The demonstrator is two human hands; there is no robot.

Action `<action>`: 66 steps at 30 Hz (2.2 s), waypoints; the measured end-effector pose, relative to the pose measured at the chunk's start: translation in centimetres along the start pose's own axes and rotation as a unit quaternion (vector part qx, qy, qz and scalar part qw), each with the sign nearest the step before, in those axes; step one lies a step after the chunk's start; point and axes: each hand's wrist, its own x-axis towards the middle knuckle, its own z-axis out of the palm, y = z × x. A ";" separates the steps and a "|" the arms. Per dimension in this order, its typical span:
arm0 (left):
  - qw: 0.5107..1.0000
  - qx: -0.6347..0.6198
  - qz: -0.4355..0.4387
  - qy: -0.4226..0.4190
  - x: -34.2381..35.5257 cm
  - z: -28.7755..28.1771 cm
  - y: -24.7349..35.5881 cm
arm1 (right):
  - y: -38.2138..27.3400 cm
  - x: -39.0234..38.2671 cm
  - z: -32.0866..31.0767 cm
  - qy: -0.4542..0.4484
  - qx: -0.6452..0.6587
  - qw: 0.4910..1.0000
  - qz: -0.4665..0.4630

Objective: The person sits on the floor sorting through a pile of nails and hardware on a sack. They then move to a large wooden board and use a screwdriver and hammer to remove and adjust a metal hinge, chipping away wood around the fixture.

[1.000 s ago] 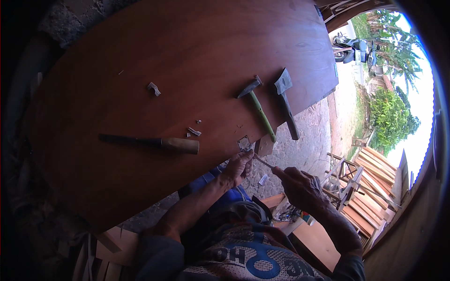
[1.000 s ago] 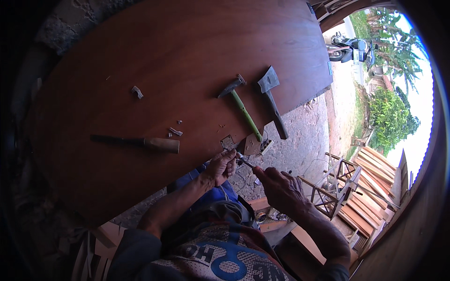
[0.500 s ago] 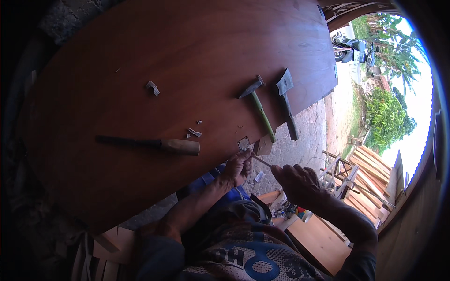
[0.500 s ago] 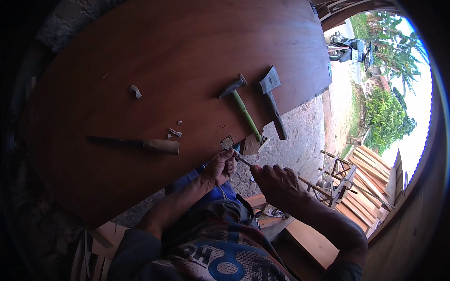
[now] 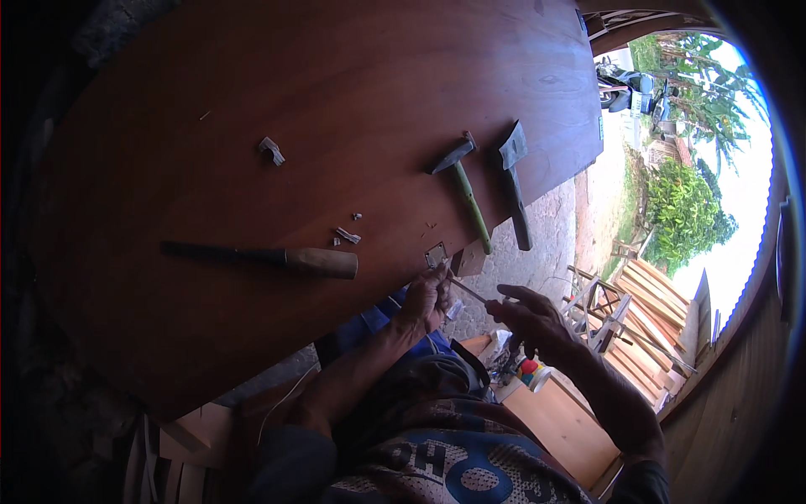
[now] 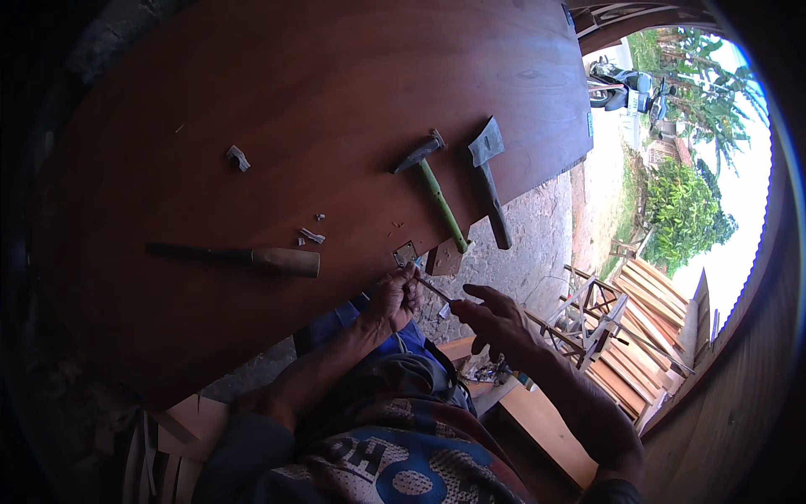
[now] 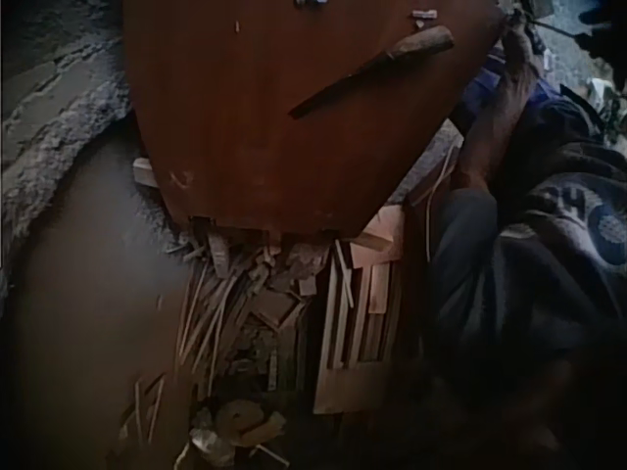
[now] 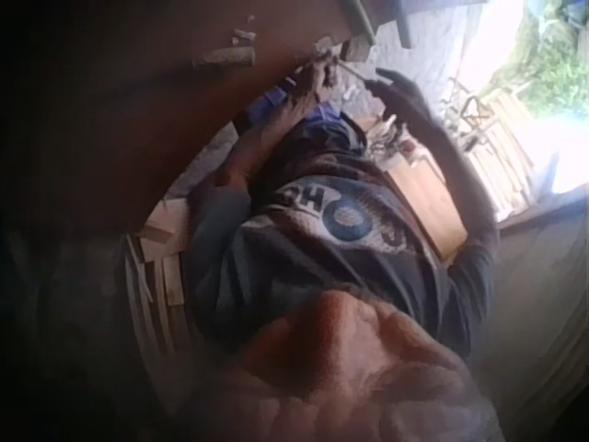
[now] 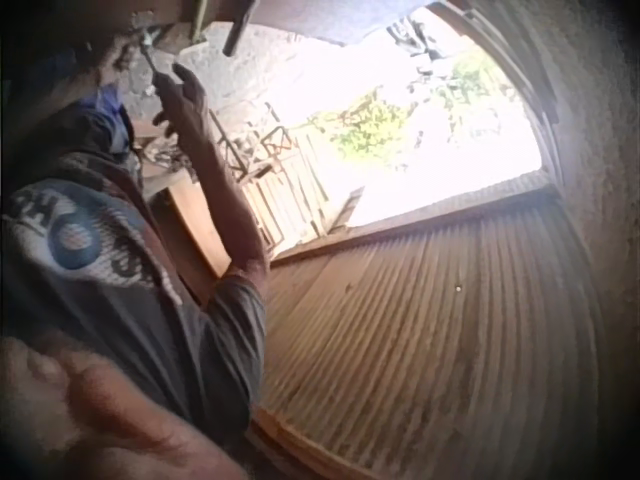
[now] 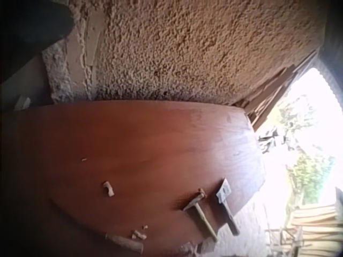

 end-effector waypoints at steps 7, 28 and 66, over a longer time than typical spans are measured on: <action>1.000 -0.009 0.001 0.002 0.5 -0.4 -0.1 | 2.8 -0.3 0.5 0.087 -0.701 0.569 -0.421; 1.000 -0.029 -0.005 0.008 -0.2 0.1 0.2 | 0.6 0.4 0.2 -0.007 -0.401 0.854 -0.331; 0.998 -0.012 0.020 0.059 -0.2 1.3 0.3 | 3.9 1.0 0.3 -0.051 0.011 0.992 -0.111</action>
